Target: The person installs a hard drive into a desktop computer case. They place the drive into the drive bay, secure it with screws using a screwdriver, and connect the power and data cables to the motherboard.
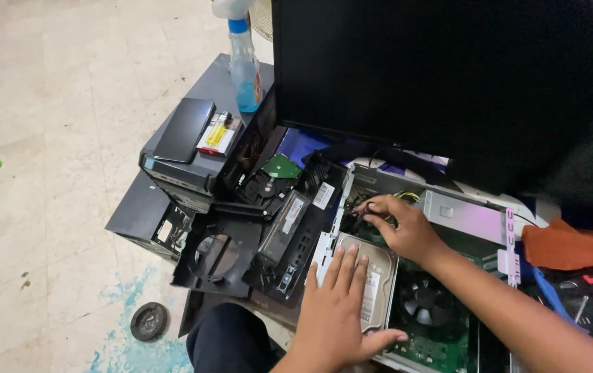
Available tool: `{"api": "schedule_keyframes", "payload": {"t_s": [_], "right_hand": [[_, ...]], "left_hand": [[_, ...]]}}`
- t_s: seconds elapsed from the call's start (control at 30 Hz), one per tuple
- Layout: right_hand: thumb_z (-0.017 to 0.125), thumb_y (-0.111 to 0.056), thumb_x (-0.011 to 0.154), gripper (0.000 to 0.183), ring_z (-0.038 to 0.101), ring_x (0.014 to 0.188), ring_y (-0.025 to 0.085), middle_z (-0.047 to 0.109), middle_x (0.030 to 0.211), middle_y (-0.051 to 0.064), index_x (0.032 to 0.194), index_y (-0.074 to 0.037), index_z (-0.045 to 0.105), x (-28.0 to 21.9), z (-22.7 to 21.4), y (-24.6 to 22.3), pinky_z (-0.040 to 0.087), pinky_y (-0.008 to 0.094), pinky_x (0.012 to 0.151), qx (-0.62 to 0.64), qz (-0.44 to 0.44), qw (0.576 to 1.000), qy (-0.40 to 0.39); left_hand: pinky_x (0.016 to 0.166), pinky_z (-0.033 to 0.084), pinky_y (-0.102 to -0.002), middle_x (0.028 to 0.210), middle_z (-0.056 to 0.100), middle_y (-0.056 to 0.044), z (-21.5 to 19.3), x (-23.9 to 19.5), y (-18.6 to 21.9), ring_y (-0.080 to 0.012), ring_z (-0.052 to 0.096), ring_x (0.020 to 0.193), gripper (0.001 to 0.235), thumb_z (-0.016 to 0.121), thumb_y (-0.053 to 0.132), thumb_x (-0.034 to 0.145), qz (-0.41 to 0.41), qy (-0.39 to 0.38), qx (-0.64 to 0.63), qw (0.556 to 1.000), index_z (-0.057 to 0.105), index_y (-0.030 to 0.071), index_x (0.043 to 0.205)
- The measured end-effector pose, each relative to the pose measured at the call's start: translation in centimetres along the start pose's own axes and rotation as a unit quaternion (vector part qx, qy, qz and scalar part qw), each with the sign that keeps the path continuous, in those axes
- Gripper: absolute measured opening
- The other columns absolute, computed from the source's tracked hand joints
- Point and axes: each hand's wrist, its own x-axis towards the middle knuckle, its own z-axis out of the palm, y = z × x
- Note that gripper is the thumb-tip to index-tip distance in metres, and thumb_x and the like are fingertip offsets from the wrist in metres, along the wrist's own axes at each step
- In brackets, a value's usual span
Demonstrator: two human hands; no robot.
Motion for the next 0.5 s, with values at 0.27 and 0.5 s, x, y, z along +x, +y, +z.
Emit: {"api": "schedule_keyframes", "payload": {"t_s": [0.27, 0.5], "right_hand": [[0.069, -0.003, 0.093, 0.025, 0.078, 0.100, 0.027, 0.071, 0.124, 0.016, 0.112, -0.004, 0.054, 1.9, -1.2, 0.9, 0.065, 0.037, 0.088, 0.003, -0.088, 0.991, -0.103], [0.065, 0.002, 0.094, 0.034, 0.078, 0.103, 0.031, 0.072, 0.121, 0.018, 0.123, -0.008, 0.050, 1.6, -1.0, 2.4, 0.066, 0.040, 0.084, 0.075, -0.102, 0.982, -0.138]], "left_hand": [[0.099, 0.039, -0.051, 0.165, 0.038, -0.011, 2.7, 0.1, -0.9, -0.0287, 0.034, 0.152, 0.079, 0.041, 0.067, 0.100, -0.014, 0.053, 0.036, 0.998, 0.044, 0.012, 0.157], [0.081, 0.053, -0.041, 0.127, 0.074, 0.007, 5.5, 2.2, -0.6, -0.0116, 0.066, 0.121, 0.024, 0.053, 0.032, 0.104, -0.089, 0.201, 0.110, 0.969, 0.074, 0.032, 0.114]]}}
